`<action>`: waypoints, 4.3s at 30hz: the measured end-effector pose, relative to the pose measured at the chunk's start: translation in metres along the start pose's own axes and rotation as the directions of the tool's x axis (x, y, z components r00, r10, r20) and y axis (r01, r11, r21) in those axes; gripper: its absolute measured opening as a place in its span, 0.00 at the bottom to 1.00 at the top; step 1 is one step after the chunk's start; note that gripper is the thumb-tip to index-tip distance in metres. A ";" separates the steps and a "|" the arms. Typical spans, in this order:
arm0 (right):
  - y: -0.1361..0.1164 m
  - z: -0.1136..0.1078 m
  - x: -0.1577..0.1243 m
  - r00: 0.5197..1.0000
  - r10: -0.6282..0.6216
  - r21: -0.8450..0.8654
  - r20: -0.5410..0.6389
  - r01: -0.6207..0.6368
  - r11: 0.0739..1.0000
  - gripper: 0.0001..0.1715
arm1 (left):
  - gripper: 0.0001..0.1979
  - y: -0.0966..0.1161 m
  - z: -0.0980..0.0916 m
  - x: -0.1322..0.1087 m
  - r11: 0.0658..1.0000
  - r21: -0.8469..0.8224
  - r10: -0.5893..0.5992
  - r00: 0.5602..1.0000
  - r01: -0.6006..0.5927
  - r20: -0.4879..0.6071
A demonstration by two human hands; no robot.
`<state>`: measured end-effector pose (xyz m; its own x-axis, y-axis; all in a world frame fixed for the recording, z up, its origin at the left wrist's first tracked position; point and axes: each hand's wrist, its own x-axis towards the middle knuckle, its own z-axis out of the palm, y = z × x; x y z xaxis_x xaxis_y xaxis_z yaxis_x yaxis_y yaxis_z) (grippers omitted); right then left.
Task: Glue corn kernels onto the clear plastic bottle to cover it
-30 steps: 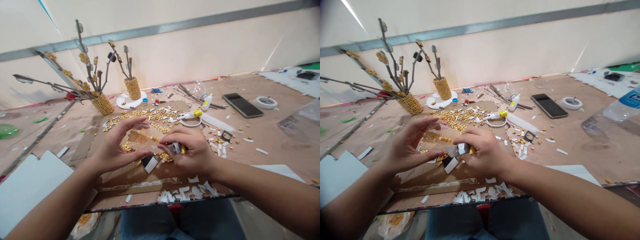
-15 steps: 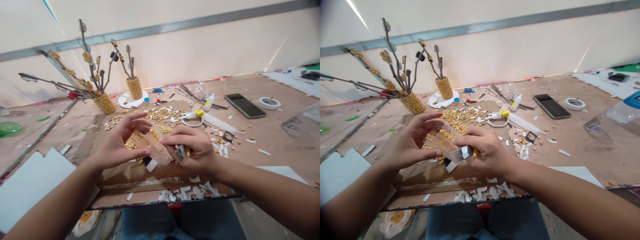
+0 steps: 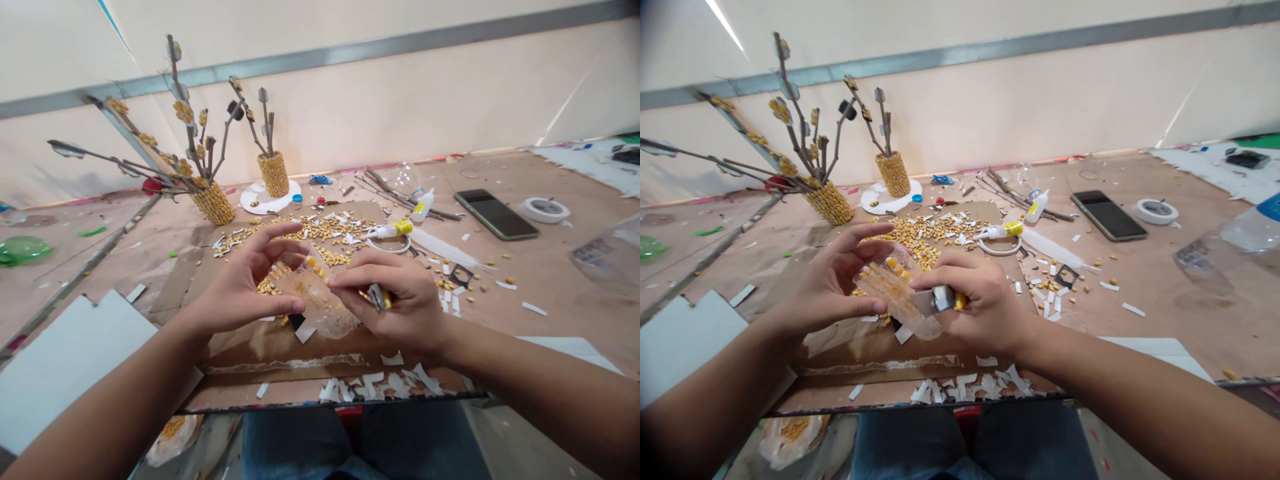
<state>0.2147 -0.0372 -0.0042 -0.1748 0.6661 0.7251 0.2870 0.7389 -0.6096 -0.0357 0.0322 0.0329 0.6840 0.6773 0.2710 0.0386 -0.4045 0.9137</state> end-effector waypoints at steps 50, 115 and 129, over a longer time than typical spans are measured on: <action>0.040 -0.009 0.015 0.800 0.488 -0.600 0.349 -0.209 0.772 0.05 | 0.45 -0.025 -0.089 0.003 0.726 0.679 0.089 0.962 0.114 -0.258; 0.015 -0.003 0.019 0.894 0.333 -0.045 0.298 -0.336 0.941 0.10 | 0.08 -0.005 0.053 -0.004 0.974 0.153 -0.135 0.971 0.167 -0.197; 0.012 0.003 0.008 0.965 0.173 -0.141 0.198 -0.146 0.979 0.36 | 0.14 0.000 0.057 -0.003 0.916 -0.314 -0.312 0.935 0.250 -0.166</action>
<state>0.2142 -0.0226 -0.0061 -0.3052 0.7905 0.5310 0.4396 0.6116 -0.6578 0.0036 -0.0054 0.0149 0.5067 0.8619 0.0188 -0.0221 -0.0087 0.9997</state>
